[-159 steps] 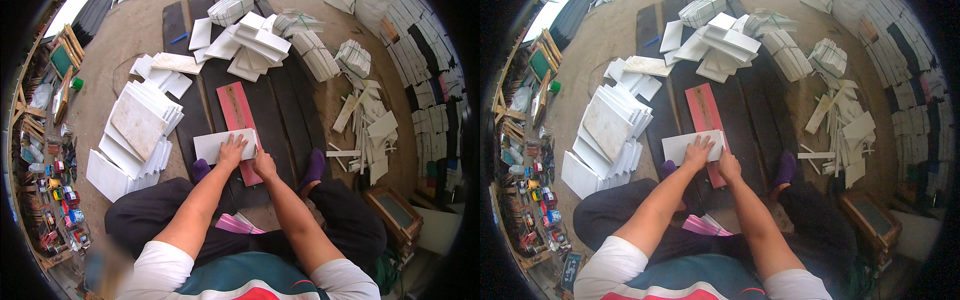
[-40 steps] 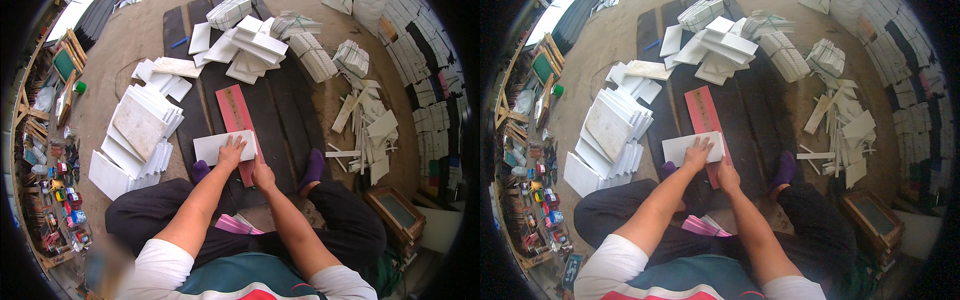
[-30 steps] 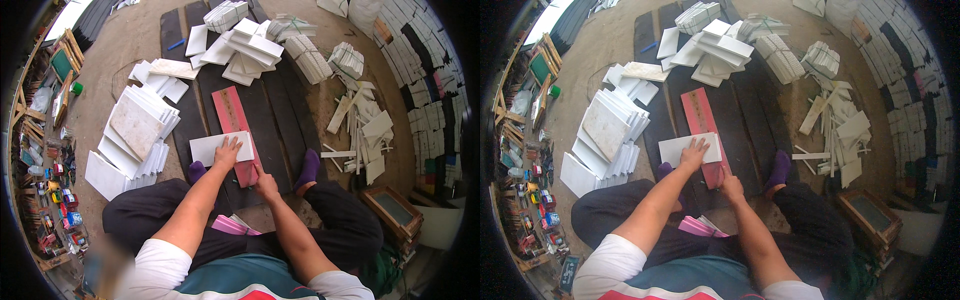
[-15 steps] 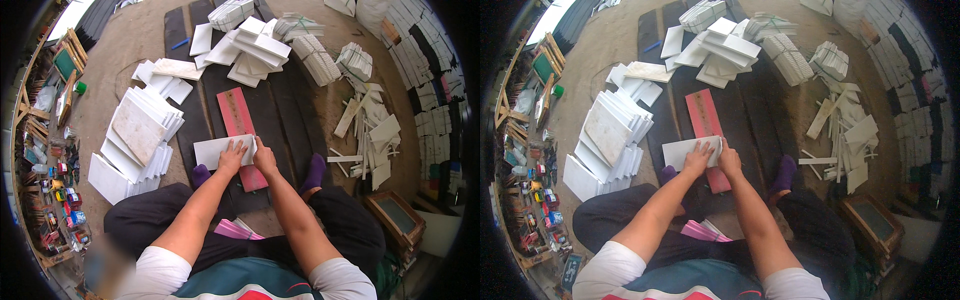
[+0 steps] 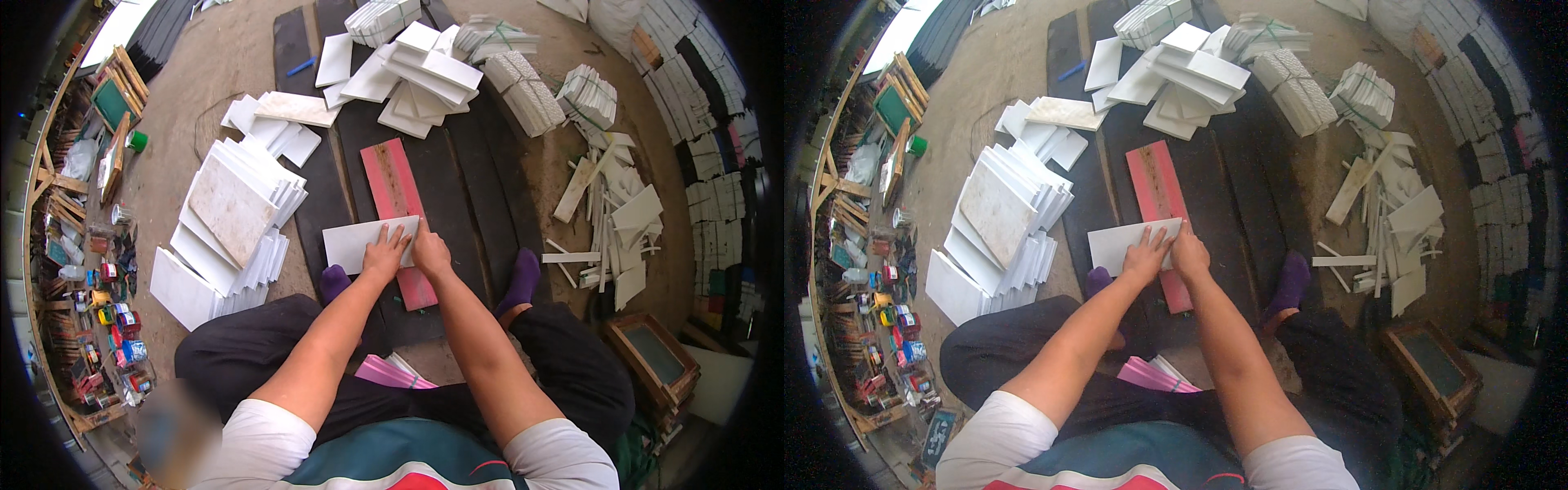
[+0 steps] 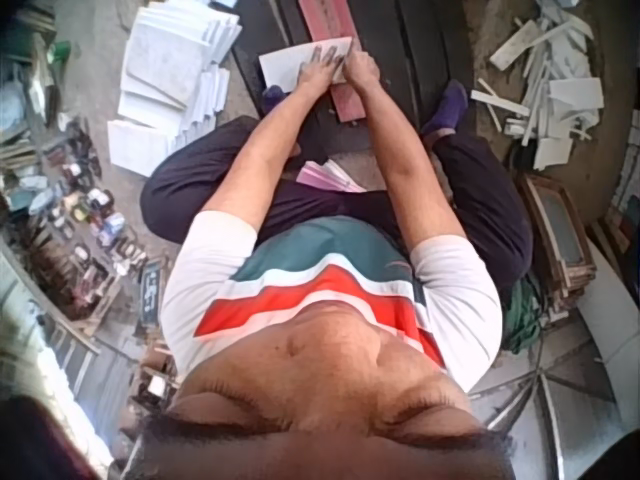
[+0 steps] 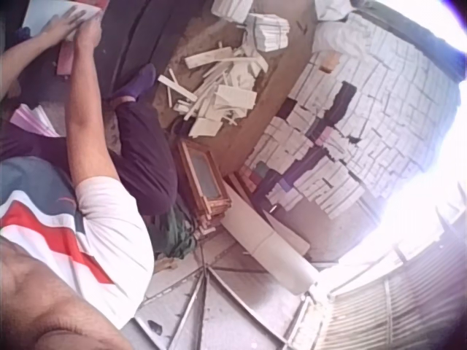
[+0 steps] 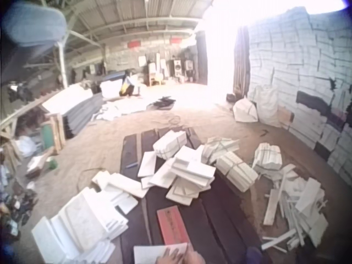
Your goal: The person sits on the floor and uses a utility knife to cut white rectangular boards. They align the boards on a pink guide, score the surface, and snap them apart. The person handles the boards one at a time and stacks the cut pieces.
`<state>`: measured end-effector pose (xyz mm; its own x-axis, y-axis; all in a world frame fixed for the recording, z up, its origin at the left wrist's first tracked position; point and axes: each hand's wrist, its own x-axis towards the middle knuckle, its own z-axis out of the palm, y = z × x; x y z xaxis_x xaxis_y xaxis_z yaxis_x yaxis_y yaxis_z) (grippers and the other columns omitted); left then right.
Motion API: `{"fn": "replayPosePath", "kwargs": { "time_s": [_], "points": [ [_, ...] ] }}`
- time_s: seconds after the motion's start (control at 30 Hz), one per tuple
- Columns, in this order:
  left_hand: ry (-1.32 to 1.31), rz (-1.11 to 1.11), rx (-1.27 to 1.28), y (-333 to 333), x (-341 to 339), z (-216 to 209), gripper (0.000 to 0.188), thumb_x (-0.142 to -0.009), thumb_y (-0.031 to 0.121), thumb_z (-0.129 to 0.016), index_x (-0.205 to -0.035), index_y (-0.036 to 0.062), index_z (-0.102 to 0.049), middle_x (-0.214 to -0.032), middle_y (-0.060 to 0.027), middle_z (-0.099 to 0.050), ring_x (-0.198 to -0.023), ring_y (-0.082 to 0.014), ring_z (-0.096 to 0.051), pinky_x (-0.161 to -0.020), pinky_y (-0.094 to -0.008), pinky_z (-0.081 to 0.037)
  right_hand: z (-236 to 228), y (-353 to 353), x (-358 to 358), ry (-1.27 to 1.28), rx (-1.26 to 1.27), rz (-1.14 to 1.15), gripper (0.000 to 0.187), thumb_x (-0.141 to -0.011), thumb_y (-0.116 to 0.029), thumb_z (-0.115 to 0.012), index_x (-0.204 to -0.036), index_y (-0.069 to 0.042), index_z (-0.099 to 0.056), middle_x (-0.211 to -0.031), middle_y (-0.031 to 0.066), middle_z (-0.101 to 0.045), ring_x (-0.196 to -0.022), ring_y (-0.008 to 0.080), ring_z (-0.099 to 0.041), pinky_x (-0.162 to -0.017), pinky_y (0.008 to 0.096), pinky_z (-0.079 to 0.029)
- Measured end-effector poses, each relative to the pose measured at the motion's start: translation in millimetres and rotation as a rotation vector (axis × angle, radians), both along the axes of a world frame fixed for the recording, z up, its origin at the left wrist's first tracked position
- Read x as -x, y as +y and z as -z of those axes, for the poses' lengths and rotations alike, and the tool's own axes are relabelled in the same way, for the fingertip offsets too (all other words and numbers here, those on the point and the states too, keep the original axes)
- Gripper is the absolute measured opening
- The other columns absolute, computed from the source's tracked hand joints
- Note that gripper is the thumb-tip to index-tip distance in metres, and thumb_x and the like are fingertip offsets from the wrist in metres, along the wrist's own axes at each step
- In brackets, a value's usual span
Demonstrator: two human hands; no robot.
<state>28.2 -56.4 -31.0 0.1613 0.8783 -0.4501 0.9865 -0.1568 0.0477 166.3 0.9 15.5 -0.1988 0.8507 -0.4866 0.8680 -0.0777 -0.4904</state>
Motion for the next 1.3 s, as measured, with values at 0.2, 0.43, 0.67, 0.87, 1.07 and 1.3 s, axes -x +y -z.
{"fn": "replayPosePath", "kwargs": {
  "time_s": [0.2, 0.43, 0.67, 0.87, 1.07, 1.3],
  "points": [
    [-0.01, -0.006, -0.007, -1, -1, 1, 0.092, -0.089, 0.04, -0.079, -0.165, 0.0303, -0.03, -0.176, 0.0007, -0.018, -0.16, -0.035, -0.021, -0.097, -0.052, -0.056, 2, -32, -10, -0.04, -0.014, -0.014, 0.047, -0.099, -0.016, -0.049, -0.144, -0.001, -0.047, -0.106, 0.0341, -0.072, -0.101, 0.0504, -0.072, -0.09, 0.0596, -0.056],
    [0.028, 0.004, 0.019, -1, -3, -1, 0.095, -0.089, 0.043, -0.078, -0.167, 0.0295, -0.027, -0.177, 0.0012, -0.014, -0.161, -0.0341, -0.02, -0.097, -0.0515, -0.056, 6, -77, -34, -0.05, 0.011, -0.027, 0.058, -0.097, -0.014, -0.048, -0.153, -0.002, -0.041, -0.102, 0.0337, -0.072, -0.099, 0.0502, -0.072, -0.087, 0.0596, -0.056],
    [0.034, -0.009, 0.063, 2, -2, -2, 0.096, -0.09, 0.044, -0.077, -0.168, 0.0301, -0.023, -0.177, 0.0018, -0.011, -0.161, -0.0337, -0.018, -0.098, -0.052, -0.055, -2, -120, -54, -0.112, 0.098, -0.01, 0.068, -0.095, -0.015, -0.052, -0.161, -0.016, -0.037, -0.107, 0.0328, -0.072, -0.1, 0.0498, -0.072, -0.089, 0.0582, -0.057],
    [0.019, -0.022, 0.061, 0, -3, -5, 0.095, -0.09, 0.041, -0.078, -0.168, 0.0316, -0.024, -0.177, 0.0028, -0.013, -0.161, -0.0336, -0.019, -0.101, -0.051, -0.053, -18, -101, -75, -0.072, 0.092, -0.015, 0.066, -0.09, -0.012, -0.058, -0.155, -0.02, -0.048, -0.111, 0.0306, -0.072, -0.103, 0.0485, -0.071, -0.093, 0.0574, -0.056],
    [0.006, -0.026, 0.055, 0, -3, -6, 0.094, -0.09, 0.04, -0.078, -0.167, 0.0311, -0.026, -0.177, 0.0018, -0.014, -0.161, -0.034, -0.018, -0.1, -0.0531, -0.055, -12, -52, -60, 0.029, -0.117, 0.04, 0.061, -0.092, -0.009, -0.054, -0.153, -0.016, -0.051, -0.105, 0.0322, -0.072, -0.099, 0.0507, -0.07, -0.09, 0.0599, -0.054],
    [-0.011, -0.013, 0.0, -3, -2, 0, 0.091, -0.089, 0.039, -0.077, -0.166, 0.03, -0.03, -0.176, 0.0003, -0.016, -0.16, -0.0356, -0.022, -0.097, -0.0526, -0.057, 2, -4, -21, 0.043, -0.04, 0.007, 0.065, -0.096, -0.016, -0.056, -0.159, -0.018, -0.041, -0.112, 0.0323, -0.072, -0.106, 0.0501, -0.07, -0.091, 0.0593, -0.055]
  ]
}}
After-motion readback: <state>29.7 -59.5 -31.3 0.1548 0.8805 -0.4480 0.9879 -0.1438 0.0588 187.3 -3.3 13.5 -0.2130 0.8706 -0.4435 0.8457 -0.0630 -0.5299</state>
